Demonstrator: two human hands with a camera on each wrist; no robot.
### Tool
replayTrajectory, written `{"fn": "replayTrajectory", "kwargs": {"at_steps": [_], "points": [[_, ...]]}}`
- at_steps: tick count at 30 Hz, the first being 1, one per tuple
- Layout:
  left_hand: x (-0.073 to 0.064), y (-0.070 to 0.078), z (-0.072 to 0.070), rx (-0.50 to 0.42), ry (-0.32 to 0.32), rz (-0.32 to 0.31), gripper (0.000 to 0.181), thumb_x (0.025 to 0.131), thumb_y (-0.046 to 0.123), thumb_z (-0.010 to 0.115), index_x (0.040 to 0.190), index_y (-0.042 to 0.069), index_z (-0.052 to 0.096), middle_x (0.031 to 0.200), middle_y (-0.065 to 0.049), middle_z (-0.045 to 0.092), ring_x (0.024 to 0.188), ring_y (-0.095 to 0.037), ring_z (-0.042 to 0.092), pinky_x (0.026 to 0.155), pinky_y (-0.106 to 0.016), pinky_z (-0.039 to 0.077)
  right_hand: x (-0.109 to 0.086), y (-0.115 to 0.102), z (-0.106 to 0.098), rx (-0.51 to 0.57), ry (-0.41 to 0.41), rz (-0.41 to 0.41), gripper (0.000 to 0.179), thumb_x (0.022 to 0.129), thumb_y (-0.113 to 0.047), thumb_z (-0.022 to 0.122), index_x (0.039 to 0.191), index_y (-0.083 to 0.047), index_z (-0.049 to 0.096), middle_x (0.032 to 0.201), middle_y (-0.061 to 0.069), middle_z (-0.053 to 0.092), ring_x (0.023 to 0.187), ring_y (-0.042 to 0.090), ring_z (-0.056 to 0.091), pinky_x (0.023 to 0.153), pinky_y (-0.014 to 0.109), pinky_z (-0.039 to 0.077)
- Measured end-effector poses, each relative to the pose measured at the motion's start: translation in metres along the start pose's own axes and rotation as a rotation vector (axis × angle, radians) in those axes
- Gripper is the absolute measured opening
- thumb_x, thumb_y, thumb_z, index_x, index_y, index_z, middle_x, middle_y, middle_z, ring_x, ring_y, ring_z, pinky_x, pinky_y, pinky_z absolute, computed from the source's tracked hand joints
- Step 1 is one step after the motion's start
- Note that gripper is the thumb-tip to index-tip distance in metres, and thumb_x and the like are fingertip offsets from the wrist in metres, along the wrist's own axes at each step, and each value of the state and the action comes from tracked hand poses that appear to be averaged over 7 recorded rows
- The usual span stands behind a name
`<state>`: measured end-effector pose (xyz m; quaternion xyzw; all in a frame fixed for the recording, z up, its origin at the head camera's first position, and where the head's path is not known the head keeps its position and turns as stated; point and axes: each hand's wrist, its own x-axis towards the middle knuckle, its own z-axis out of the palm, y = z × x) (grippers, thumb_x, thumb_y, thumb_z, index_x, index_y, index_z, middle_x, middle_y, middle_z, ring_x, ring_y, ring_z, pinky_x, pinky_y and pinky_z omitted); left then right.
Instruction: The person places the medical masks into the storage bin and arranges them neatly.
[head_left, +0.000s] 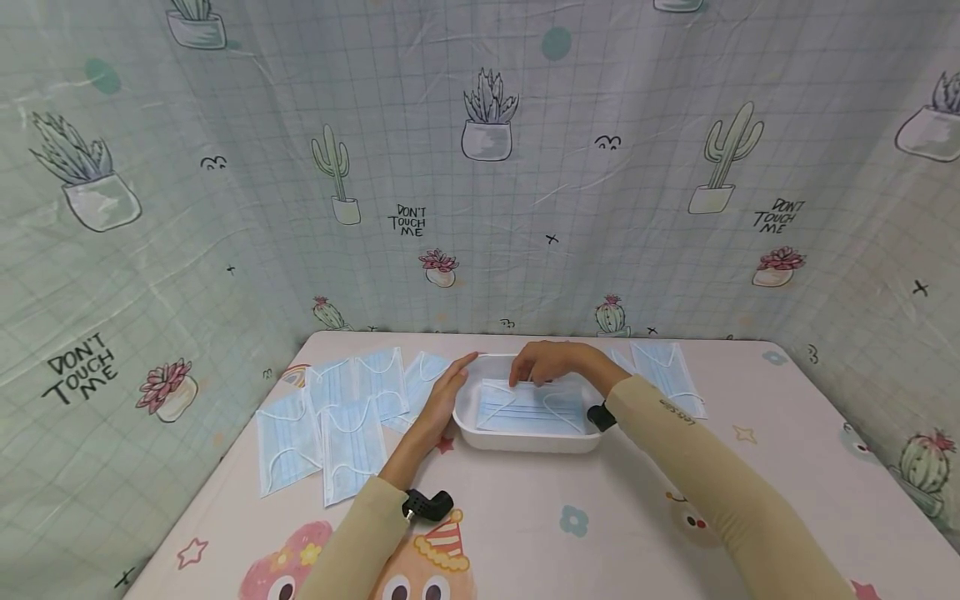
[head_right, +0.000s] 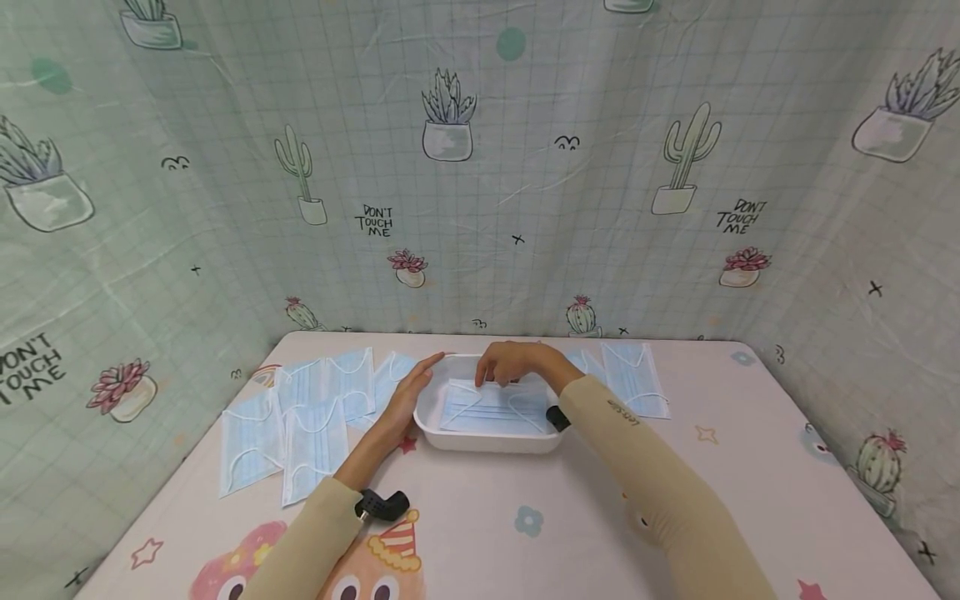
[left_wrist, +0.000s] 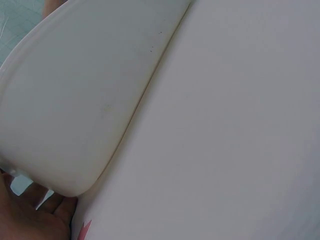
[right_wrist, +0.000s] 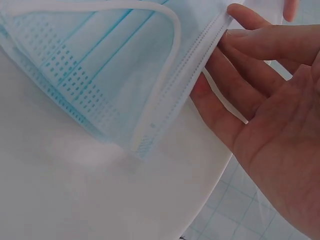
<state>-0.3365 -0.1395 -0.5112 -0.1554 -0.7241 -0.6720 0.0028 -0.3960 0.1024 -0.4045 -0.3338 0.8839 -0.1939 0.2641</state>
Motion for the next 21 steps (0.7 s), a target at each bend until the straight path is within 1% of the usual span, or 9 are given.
{"fn": "replayTrajectory", "kwargs": {"at_steps": [4, 9, 16, 21], "points": [[0.000, 0.000, 0.000, 0.004, 0.003, 0.000, 0.047, 0.113, 0.030, 0.033, 0.158, 0.023, 0.043, 0.166, -0.004, 0.039, 0.158, -0.029, 0.027, 0.129, -0.057, 0.016, -0.002, -0.002, 0.001, 0.008, -0.001, 0.014, 0.046, 0.084, 0.010, 0.055, 0.122, -0.007, 0.074, 0.133, 0.013, 0.069, 0.104, 0.020, 0.060, 0.081, 0.029, 0.054], [0.002, -0.002, 0.000, 0.008, 0.003, 0.001, 0.047, 0.113, 0.032, 0.032, 0.158, 0.024, 0.042, 0.167, -0.004, 0.038, 0.158, -0.030, 0.027, 0.129, -0.057, 0.016, -0.004, -0.004, 0.001, 0.010, -0.002, 0.018, 0.045, 0.085, 0.007, 0.056, 0.124, -0.006, 0.073, 0.136, 0.013, 0.068, 0.110, 0.022, 0.061, 0.091, 0.036, 0.057], [0.001, -0.002, 0.000, -0.001, 0.001, 0.000, 0.047, 0.113, 0.031, 0.032, 0.158, 0.024, 0.042, 0.167, -0.004, 0.038, 0.158, -0.030, 0.028, 0.129, -0.057, 0.016, -0.008, -0.004, 0.002, 0.049, -0.011, 0.018, 0.046, 0.086, 0.006, 0.055, 0.129, -0.003, 0.069, 0.139, 0.015, 0.066, 0.126, 0.029, 0.063, 0.101, 0.044, 0.056], [0.001, -0.002, 0.001, -0.001, 0.000, 0.005, 0.047, 0.113, 0.031, 0.031, 0.158, 0.023, 0.041, 0.167, -0.004, 0.038, 0.158, -0.030, 0.027, 0.129, -0.057, 0.016, -0.015, -0.004, -0.001, 0.058, 0.012, 0.011, 0.043, 0.092, 0.003, 0.053, 0.132, -0.001, 0.067, 0.140, 0.017, 0.066, 0.130, 0.032, 0.062, 0.105, 0.048, 0.055]]}}
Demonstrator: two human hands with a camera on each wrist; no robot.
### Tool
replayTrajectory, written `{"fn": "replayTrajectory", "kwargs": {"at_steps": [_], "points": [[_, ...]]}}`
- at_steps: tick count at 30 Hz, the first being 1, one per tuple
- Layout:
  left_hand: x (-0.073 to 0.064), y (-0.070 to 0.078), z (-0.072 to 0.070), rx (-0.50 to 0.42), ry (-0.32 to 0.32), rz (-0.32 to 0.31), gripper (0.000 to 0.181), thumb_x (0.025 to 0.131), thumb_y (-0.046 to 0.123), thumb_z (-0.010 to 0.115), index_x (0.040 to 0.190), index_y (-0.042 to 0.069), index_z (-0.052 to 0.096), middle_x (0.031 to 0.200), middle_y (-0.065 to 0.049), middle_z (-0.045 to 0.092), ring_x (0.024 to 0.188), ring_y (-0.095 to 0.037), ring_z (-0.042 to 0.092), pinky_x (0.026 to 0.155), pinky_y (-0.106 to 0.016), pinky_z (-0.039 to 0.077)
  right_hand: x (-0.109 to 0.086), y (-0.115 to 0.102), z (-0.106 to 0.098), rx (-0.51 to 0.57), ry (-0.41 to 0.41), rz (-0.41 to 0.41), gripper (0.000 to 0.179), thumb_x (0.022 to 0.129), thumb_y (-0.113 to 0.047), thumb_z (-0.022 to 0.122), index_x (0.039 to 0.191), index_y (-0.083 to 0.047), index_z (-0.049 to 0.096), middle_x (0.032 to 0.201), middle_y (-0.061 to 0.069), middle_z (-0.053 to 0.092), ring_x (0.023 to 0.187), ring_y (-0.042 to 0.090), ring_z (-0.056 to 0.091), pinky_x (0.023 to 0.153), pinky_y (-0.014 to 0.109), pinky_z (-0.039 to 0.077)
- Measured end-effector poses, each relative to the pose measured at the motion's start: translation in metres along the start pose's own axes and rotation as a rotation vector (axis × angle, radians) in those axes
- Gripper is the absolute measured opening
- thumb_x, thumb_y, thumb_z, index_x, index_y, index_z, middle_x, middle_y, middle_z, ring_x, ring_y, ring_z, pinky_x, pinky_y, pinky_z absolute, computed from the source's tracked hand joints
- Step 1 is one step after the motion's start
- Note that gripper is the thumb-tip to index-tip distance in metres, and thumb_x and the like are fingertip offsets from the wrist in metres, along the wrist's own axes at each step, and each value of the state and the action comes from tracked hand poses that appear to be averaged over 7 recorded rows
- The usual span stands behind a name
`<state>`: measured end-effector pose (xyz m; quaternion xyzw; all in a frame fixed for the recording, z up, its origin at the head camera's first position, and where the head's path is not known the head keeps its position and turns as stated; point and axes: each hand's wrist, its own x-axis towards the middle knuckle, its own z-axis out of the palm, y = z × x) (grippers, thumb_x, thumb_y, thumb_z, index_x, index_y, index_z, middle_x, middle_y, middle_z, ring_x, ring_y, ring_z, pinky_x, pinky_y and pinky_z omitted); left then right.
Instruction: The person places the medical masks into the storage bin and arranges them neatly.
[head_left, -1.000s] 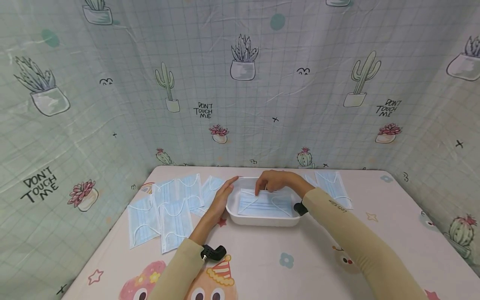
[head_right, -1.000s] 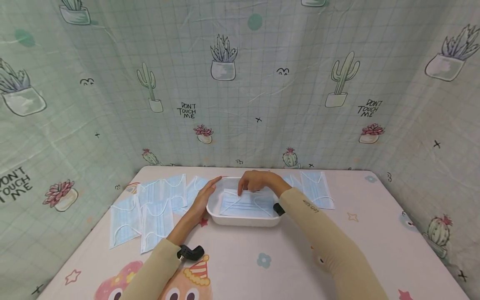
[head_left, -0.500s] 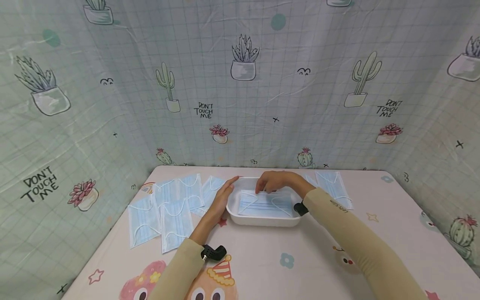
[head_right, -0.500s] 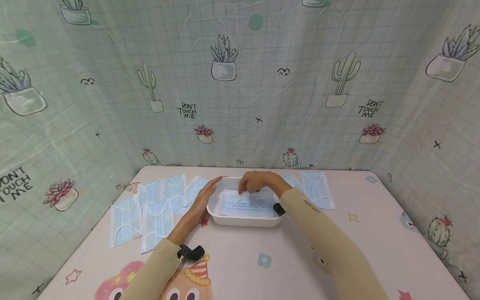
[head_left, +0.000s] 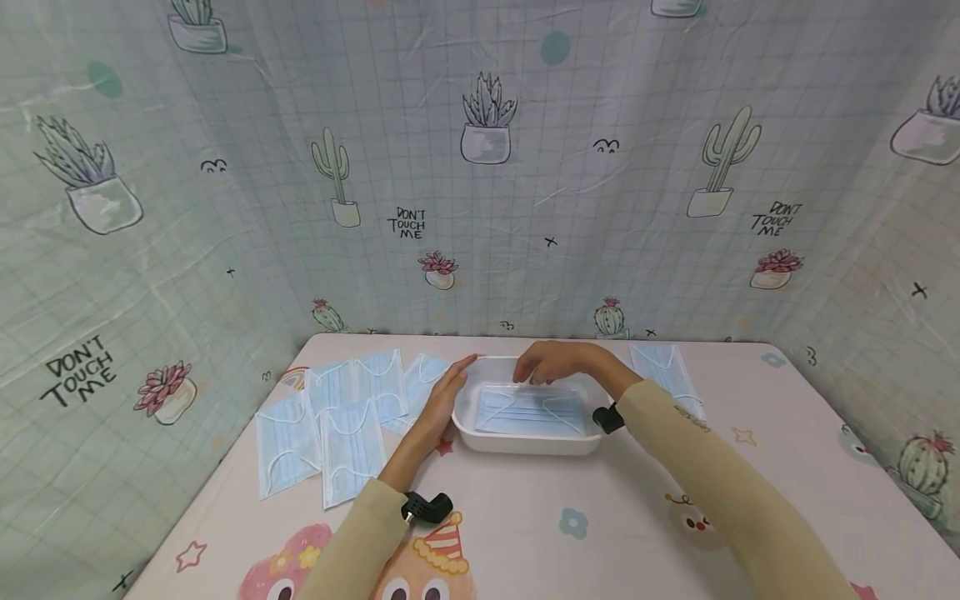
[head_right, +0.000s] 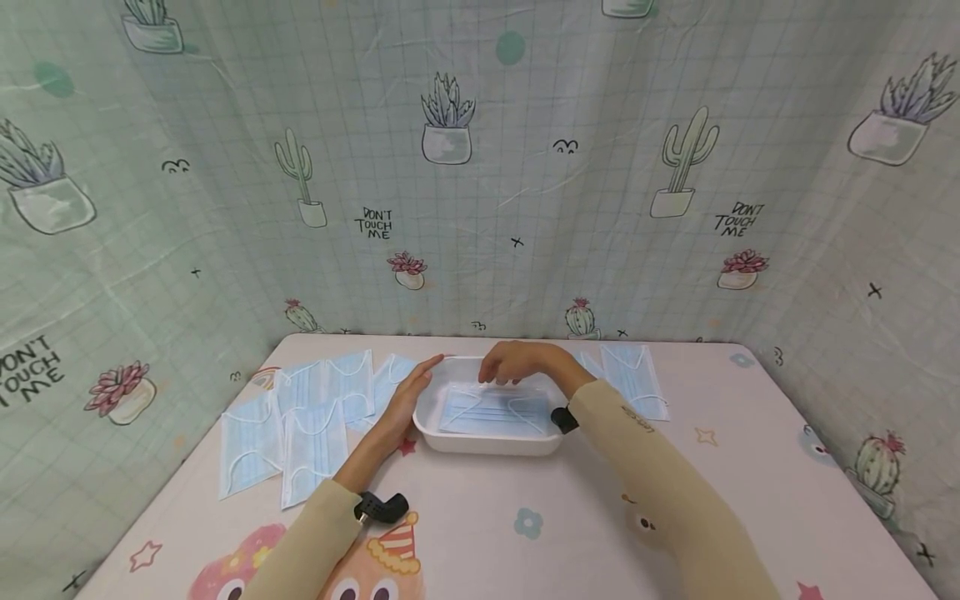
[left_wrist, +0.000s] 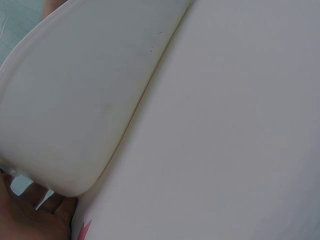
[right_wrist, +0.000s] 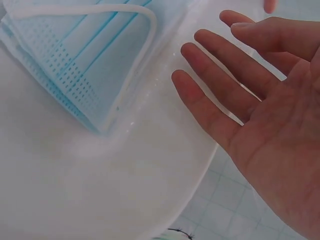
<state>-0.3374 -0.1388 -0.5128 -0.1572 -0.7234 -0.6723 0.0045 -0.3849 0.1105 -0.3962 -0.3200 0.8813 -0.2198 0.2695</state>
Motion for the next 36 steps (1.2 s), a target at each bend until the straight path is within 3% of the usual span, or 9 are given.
{"fn": "replayTrajectory", "kwargs": {"at_steps": [12, 19, 26, 32, 36], "points": [[-0.001, 0.000, -0.002, -0.011, -0.006, -0.003, 0.047, 0.113, 0.031, 0.032, 0.158, 0.023, 0.041, 0.166, -0.006, 0.038, 0.158, -0.029, 0.028, 0.130, -0.054, 0.015, -0.038, 0.007, -0.007, 0.113, 0.138, -0.156, 0.038, 0.099, 0.000, 0.048, 0.134, 0.002, 0.063, 0.134, 0.029, 0.064, 0.123, 0.046, 0.064, 0.103, 0.059, 0.053], [-0.001, 0.001, 0.001, -0.025, -0.027, 0.001, 0.049, 0.113, 0.031, 0.031, 0.160, 0.019, 0.038, 0.167, -0.010, 0.036, 0.158, -0.031, 0.027, 0.130, -0.056, 0.015, -0.076, 0.027, 0.003, 0.172, 0.283, -0.232, 0.031, 0.101, -0.002, 0.053, 0.129, -0.002, 0.066, 0.127, 0.018, 0.070, 0.116, 0.042, 0.068, 0.100, 0.050, 0.057], [-0.001, -0.001, 0.001, -0.022, -0.033, 0.002, 0.048, 0.114, 0.031, 0.031, 0.160, 0.019, 0.038, 0.168, -0.011, 0.035, 0.158, -0.031, 0.027, 0.130, -0.056, 0.014, -0.111, 0.046, 0.014, 0.154, 0.406, -0.216, 0.026, 0.103, -0.009, 0.058, 0.127, -0.008, 0.069, 0.125, 0.013, 0.071, 0.113, 0.030, 0.070, 0.094, 0.029, 0.057], [-0.001, 0.000, -0.001, -0.003, -0.015, 0.002, 0.048, 0.114, 0.032, 0.032, 0.160, 0.021, 0.040, 0.167, -0.007, 0.037, 0.158, -0.031, 0.026, 0.130, -0.057, 0.014, -0.136, 0.063, 0.015, 0.218, 0.482, -0.186, 0.029, 0.103, -0.006, 0.056, 0.129, -0.001, 0.066, 0.129, 0.022, 0.068, 0.113, 0.040, 0.069, 0.092, 0.031, 0.059], [-0.001, 0.000, -0.002, 0.012, -0.003, 0.000, 0.047, 0.113, 0.031, 0.032, 0.159, 0.023, 0.041, 0.165, -0.002, 0.040, 0.157, -0.028, 0.029, 0.129, -0.056, 0.016, -0.149, 0.074, 0.014, 0.256, 0.532, -0.147, 0.030, 0.104, -0.009, 0.057, 0.131, 0.001, 0.064, 0.132, 0.023, 0.066, 0.112, 0.030, 0.071, 0.089, 0.029, 0.060]]}}
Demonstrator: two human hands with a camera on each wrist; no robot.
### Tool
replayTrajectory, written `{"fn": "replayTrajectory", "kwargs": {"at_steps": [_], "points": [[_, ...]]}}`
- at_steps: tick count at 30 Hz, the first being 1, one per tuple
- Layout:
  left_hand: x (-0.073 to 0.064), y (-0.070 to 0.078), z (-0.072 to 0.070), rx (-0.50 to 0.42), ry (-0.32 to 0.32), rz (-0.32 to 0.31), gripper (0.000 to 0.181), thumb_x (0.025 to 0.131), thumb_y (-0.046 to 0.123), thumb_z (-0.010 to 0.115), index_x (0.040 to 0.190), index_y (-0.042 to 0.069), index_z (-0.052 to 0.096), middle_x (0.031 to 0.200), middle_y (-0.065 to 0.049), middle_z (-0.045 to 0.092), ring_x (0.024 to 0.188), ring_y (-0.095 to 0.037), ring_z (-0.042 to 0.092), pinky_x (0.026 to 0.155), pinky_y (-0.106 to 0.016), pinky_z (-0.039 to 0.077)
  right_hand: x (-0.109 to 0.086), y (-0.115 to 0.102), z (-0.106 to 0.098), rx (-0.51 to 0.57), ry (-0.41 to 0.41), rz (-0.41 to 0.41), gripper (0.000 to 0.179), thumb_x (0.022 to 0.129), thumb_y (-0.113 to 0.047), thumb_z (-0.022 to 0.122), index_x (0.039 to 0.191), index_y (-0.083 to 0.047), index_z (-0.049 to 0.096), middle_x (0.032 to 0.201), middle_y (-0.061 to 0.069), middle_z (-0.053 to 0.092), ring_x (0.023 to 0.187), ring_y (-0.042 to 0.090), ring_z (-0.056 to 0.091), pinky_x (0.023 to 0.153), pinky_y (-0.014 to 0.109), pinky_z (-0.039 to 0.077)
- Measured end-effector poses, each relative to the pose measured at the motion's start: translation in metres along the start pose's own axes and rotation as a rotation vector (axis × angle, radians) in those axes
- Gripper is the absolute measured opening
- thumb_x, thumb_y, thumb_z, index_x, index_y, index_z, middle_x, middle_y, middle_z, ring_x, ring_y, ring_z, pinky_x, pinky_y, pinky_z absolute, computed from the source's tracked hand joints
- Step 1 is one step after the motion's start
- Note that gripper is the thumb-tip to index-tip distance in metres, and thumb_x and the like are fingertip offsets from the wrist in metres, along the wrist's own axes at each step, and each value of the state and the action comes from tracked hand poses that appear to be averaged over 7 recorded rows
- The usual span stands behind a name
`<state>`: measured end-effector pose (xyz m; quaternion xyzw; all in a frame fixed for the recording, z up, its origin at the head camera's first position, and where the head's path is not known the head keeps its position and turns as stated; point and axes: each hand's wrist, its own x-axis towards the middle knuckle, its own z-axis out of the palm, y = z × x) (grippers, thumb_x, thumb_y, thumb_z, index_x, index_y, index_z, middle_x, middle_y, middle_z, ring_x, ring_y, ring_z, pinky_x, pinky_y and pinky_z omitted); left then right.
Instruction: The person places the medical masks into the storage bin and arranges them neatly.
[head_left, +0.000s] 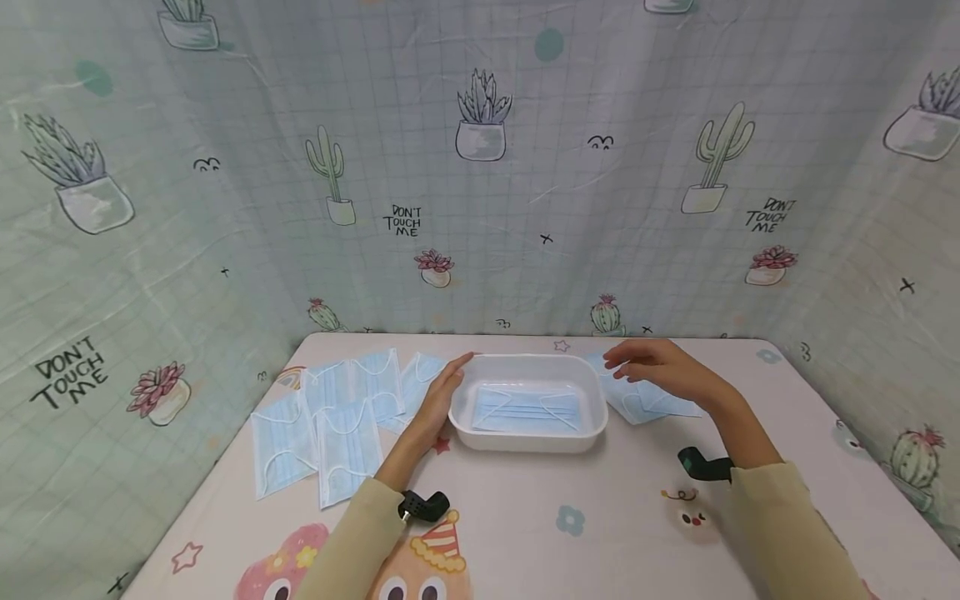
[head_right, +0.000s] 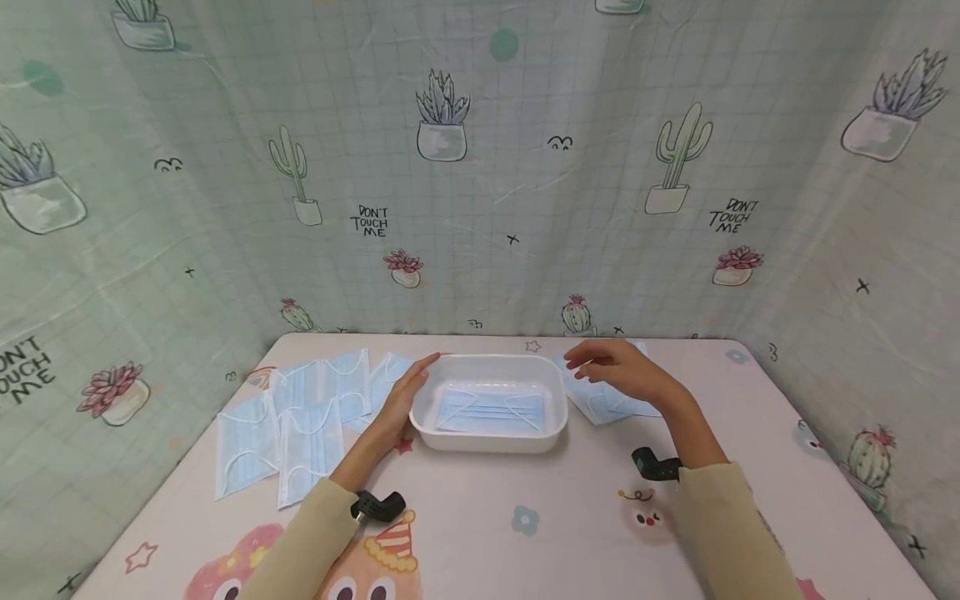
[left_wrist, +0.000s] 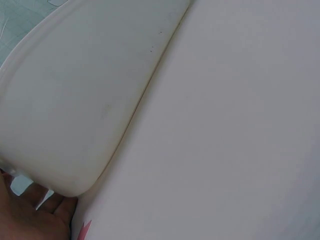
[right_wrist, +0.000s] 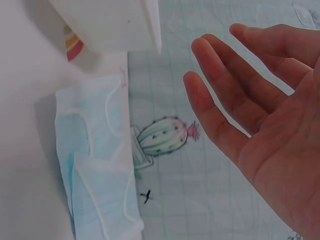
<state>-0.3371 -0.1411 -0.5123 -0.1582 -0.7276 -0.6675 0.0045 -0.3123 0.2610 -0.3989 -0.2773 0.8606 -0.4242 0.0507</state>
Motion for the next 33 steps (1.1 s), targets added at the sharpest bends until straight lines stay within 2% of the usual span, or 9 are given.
{"fn": "replayTrajectory", "kwargs": {"at_steps": [4, 13, 19, 23, 30, 33], "points": [[0.001, 0.000, 0.001, 0.011, 0.006, -0.003, 0.046, 0.113, 0.030, 0.032, 0.158, 0.025, 0.043, 0.164, -0.001, 0.042, 0.157, -0.027, 0.030, 0.130, -0.055, 0.016, -0.009, 0.010, -0.010, 0.032, 0.057, 0.048, 0.033, 0.105, -0.011, 0.057, 0.134, 0.002, 0.061, 0.134, 0.026, 0.064, 0.108, 0.017, 0.072, 0.087, 0.023, 0.058], [0.002, 0.000, 0.001, 0.004, -0.001, -0.002, 0.046, 0.113, 0.031, 0.033, 0.158, 0.024, 0.043, 0.165, -0.003, 0.041, 0.157, -0.028, 0.030, 0.129, -0.056, 0.017, -0.023, 0.037, -0.024, 0.047, 0.150, 0.097, 0.041, 0.106, -0.018, 0.057, 0.139, 0.006, 0.055, 0.133, 0.030, 0.064, 0.100, 0.002, 0.070, 0.087, 0.025, 0.060], [0.001, -0.001, -0.001, -0.019, 0.007, -0.005, 0.046, 0.113, 0.032, 0.033, 0.158, 0.024, 0.043, 0.165, -0.003, 0.041, 0.157, -0.029, 0.029, 0.130, -0.056, 0.016, -0.027, 0.055, -0.030, 0.070, 0.180, 0.125, 0.043, 0.107, -0.023, 0.057, 0.139, 0.006, 0.054, 0.134, 0.031, 0.062, 0.106, 0.013, 0.073, 0.090, 0.030, 0.061], [0.000, -0.002, -0.002, -0.011, 0.015, -0.007, 0.046, 0.113, 0.030, 0.034, 0.158, 0.023, 0.043, 0.165, -0.004, 0.041, 0.157, -0.030, 0.029, 0.130, -0.056, 0.016, -0.034, 0.068, -0.033, 0.070, 0.206, 0.163, 0.044, 0.108, -0.024, 0.055, 0.140, 0.006, 0.053, 0.136, 0.032, 0.060, 0.105, 0.008, 0.071, 0.092, 0.033, 0.061], [0.001, -0.003, -0.001, -0.010, 0.003, -0.015, 0.046, 0.113, 0.030, 0.034, 0.158, 0.023, 0.043, 0.165, -0.003, 0.041, 0.158, -0.028, 0.029, 0.130, -0.056, 0.015, -0.049, 0.086, -0.034, 0.059, 0.252, 0.255, 0.050, 0.109, -0.025, 0.052, 0.144, 0.009, 0.048, 0.144, 0.032, 0.052, 0.101, -0.010, 0.061, 0.091, 0.024, 0.059], [0.002, -0.002, -0.001, -0.011, -0.001, -0.002, 0.046, 0.113, 0.031, 0.034, 0.158, 0.023, 0.043, 0.165, -0.003, 0.041, 0.157, -0.029, 0.030, 0.129, -0.057, 0.017, -0.051, 0.091, -0.035, 0.020, 0.262, 0.304, 0.050, 0.109, -0.027, 0.050, 0.146, 0.007, 0.047, 0.148, 0.030, 0.050, 0.109, -0.003, 0.059, 0.093, 0.023, 0.058]]}}
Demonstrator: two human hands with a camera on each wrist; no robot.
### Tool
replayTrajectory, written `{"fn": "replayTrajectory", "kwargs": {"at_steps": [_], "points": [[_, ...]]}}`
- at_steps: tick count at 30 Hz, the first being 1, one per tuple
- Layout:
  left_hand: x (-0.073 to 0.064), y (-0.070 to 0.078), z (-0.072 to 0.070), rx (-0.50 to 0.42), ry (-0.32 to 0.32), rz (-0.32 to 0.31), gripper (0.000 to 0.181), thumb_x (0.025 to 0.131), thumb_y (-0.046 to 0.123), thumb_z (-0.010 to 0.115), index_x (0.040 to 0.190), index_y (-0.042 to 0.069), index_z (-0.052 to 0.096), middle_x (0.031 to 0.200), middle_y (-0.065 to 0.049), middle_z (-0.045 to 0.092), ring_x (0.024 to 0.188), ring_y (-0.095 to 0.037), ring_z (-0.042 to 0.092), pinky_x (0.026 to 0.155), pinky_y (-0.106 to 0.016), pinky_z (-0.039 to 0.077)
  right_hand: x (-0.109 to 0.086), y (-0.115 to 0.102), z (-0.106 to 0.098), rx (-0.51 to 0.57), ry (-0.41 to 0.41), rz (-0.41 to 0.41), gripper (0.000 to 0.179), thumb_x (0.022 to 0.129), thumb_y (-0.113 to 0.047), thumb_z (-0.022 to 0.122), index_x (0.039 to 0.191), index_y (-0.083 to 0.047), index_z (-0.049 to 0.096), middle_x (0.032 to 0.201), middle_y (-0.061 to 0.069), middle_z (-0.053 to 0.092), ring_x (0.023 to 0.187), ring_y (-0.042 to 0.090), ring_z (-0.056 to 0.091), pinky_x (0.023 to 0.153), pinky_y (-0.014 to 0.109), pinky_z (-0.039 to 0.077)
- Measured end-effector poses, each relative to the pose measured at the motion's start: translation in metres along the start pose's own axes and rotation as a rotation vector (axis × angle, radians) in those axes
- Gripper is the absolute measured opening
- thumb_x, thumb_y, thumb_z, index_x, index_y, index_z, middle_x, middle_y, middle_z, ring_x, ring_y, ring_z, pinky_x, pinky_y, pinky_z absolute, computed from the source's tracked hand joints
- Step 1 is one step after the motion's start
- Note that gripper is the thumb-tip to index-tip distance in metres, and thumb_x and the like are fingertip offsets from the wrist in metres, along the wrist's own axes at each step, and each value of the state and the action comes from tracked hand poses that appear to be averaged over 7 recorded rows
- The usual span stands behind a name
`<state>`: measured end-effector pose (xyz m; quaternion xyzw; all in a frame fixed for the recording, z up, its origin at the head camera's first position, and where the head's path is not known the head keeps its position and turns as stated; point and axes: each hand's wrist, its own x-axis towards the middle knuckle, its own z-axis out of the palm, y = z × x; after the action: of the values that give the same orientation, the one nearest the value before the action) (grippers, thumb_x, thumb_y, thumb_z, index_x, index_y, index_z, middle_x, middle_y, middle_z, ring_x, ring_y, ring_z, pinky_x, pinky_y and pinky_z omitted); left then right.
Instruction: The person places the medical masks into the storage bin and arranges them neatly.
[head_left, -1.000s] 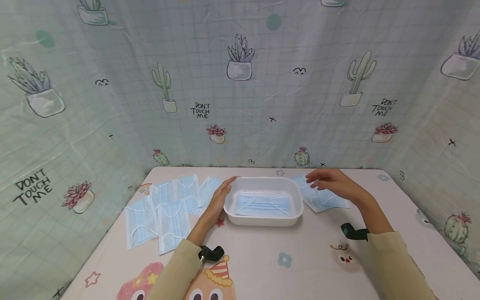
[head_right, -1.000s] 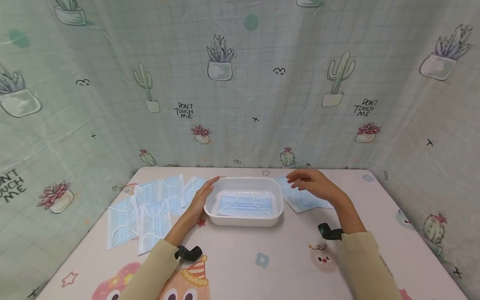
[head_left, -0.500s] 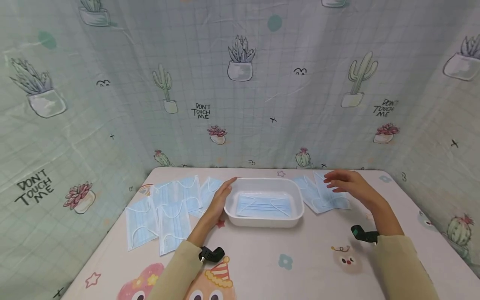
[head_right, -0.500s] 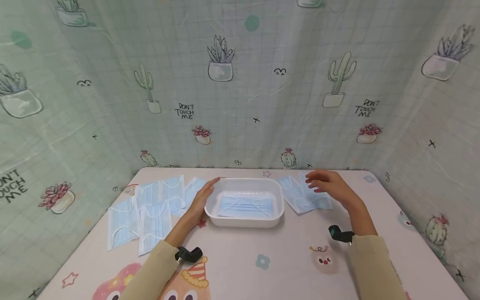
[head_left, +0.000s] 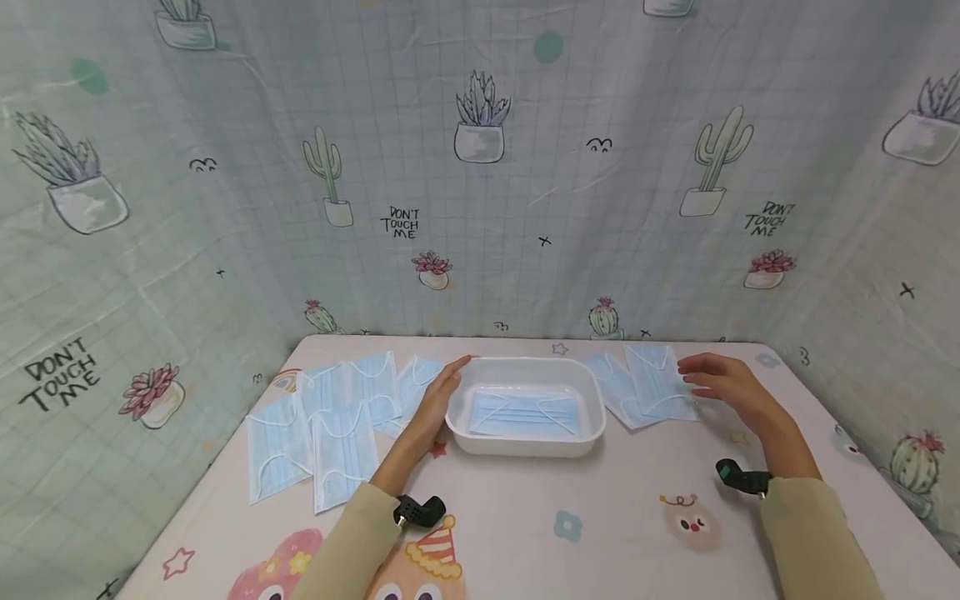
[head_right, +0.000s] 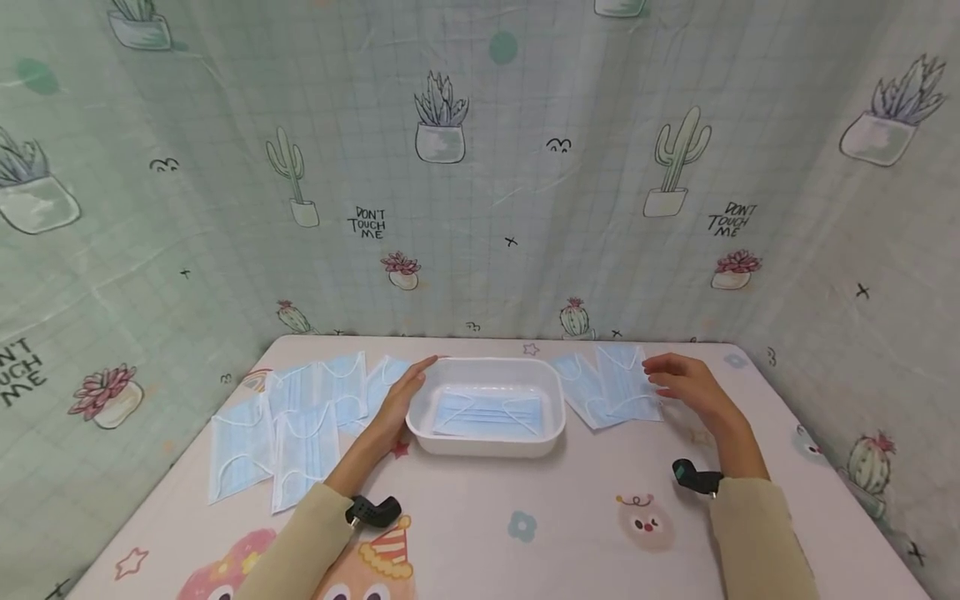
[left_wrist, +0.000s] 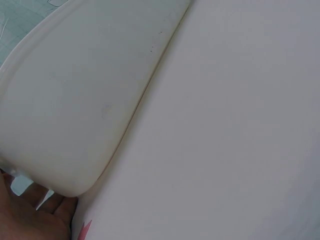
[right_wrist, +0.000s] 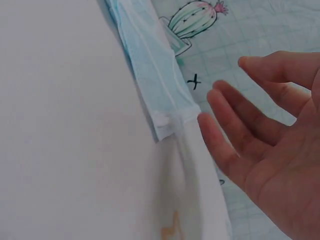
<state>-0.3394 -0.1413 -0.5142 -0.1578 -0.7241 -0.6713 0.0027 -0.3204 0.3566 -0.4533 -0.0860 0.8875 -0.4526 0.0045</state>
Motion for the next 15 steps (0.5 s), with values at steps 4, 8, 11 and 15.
{"fn": "replayTrajectory", "kwargs": {"at_steps": [4, 8, 11, 15], "points": [[0.000, 0.001, 0.000, 0.005, -0.003, 0.007, 0.046, 0.113, 0.031, 0.033, 0.158, 0.023, 0.043, 0.165, -0.003, 0.041, 0.157, -0.029, 0.030, 0.129, -0.056, 0.016, 0.001, 0.007, 0.001, -0.050, 0.009, 0.058, 0.050, 0.108, -0.026, 0.051, 0.147, 0.005, 0.047, 0.149, 0.031, 0.050, 0.124, 0.025, 0.057, 0.094, 0.027, 0.054], [-0.001, 0.002, 0.000, 0.008, -0.011, 0.008, 0.047, 0.113, 0.031, 0.033, 0.159, 0.022, 0.042, 0.166, -0.003, 0.040, 0.158, -0.029, 0.028, 0.129, -0.058, 0.015, 0.003, 0.014, 0.003, -0.056, 0.025, 0.066, 0.049, 0.106, -0.020, 0.056, 0.146, 0.006, 0.048, 0.147, 0.032, 0.052, 0.130, 0.043, 0.053, 0.100, 0.043, 0.052], [-0.002, 0.003, 0.001, 0.004, -0.009, 0.005, 0.047, 0.113, 0.032, 0.033, 0.158, 0.023, 0.042, 0.166, -0.003, 0.040, 0.158, -0.029, 0.028, 0.129, -0.058, 0.015, 0.006, 0.019, 0.005, -0.049, 0.034, 0.071, 0.050, 0.102, -0.015, 0.062, 0.146, 0.006, 0.049, 0.147, 0.033, 0.051, 0.134, 0.047, 0.050, 0.106, 0.057, 0.049], [-0.001, 0.002, 0.001, 0.006, -0.007, 0.009, 0.047, 0.113, 0.032, 0.032, 0.159, 0.022, 0.041, 0.166, -0.004, 0.039, 0.158, -0.029, 0.027, 0.130, -0.057, 0.014, 0.008, 0.023, 0.008, -0.038, 0.047, 0.092, 0.054, 0.096, -0.009, 0.067, 0.145, 0.007, 0.049, 0.148, 0.035, 0.050, 0.137, 0.051, 0.047, 0.111, 0.065, 0.041]]}}
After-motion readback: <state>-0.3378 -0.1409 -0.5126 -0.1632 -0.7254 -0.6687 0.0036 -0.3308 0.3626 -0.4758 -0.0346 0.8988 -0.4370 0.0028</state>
